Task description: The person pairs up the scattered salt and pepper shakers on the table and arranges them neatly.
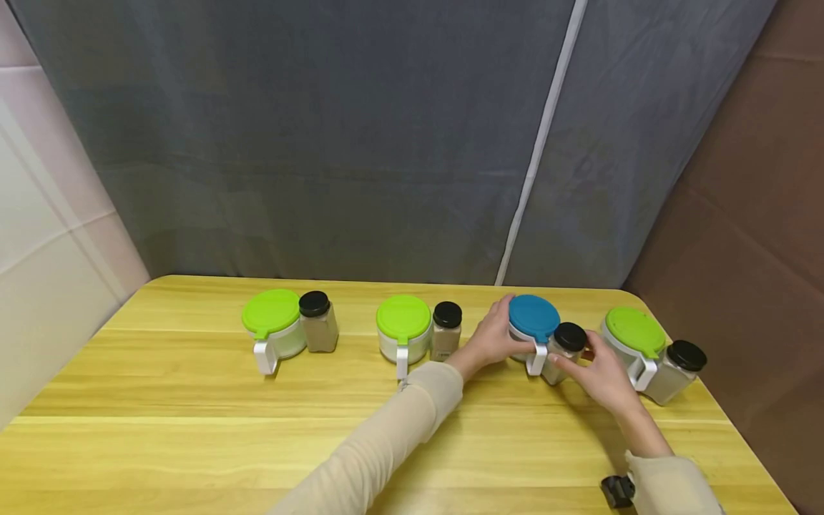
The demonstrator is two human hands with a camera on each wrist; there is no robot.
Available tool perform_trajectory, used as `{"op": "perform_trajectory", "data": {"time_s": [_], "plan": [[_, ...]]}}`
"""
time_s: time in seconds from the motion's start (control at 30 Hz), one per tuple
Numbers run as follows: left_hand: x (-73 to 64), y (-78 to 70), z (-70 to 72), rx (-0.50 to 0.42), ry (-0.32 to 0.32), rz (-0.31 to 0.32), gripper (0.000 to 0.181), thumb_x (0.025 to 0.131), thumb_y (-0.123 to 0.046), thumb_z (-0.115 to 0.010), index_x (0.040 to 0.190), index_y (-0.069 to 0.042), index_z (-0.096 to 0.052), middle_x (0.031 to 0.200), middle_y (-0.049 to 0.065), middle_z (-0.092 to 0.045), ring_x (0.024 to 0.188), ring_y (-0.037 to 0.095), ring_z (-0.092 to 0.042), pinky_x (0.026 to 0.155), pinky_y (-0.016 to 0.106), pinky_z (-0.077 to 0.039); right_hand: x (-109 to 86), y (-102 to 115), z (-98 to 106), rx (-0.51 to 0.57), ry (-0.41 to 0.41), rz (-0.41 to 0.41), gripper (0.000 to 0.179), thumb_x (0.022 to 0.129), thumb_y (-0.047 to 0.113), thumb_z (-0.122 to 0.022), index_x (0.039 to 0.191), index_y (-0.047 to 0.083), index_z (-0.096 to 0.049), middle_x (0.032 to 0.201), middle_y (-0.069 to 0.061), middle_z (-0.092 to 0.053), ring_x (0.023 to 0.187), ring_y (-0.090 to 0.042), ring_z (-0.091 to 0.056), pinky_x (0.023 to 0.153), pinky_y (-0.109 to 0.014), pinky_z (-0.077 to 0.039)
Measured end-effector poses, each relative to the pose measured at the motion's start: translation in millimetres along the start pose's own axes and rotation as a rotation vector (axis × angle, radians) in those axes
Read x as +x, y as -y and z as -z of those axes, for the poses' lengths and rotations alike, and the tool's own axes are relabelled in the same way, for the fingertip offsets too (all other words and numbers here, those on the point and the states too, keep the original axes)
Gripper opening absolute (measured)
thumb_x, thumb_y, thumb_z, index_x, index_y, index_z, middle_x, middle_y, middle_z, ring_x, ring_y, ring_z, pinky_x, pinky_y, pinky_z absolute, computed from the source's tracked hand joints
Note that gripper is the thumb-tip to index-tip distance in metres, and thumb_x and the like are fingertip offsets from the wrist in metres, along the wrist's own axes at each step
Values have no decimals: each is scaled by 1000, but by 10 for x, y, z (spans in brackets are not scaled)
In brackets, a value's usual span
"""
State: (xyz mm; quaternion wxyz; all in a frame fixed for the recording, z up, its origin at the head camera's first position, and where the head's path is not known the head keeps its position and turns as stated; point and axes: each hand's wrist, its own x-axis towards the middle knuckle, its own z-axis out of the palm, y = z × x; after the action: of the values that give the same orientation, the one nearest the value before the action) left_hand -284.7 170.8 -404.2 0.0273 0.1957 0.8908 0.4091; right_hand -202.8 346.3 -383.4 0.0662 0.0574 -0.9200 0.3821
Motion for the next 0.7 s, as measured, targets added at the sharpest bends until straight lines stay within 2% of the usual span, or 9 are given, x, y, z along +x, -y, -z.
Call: {"op": "perform_trajectory", "data": {"time_s": [0.13, 0.33, 0.7], "plan": [[-17, 8, 13, 3, -2, -11, 94, 66, -39, -75, 138, -12, -19, 128, 3, -37, 111, 17, -42, 90, 29, -37, -10, 7, -17, -10, -23, 15, 57, 82, 26, -63, 121, -7, -39, 114, -26, -47, 101, -43, -46, 68, -25, -45], [-45, 14, 46, 0, 2, -19, 93, 66, -39, -75, 137, -11, -22, 129, 3, -38, 112, 17, -42, 90, 30, -37, -24, 11, -25, -17, -36, 26, 55, 82, 26, -63, 120, -7, -41, 112, -27, -48, 101, -44, -47, 75, -45, -44], [-84, 16, 63, 0, 1, -55, 91, 66, -40, -74, 136, -9, -24, 129, 3, -39, 112, 16, -42, 90, 29, -36, -48, -23, -8, -32, -54, 67, 49, 82, 24, -63, 117, -6, -45, 109, -23, -51, 100, -42, -48, 77, -48, -42]]}}
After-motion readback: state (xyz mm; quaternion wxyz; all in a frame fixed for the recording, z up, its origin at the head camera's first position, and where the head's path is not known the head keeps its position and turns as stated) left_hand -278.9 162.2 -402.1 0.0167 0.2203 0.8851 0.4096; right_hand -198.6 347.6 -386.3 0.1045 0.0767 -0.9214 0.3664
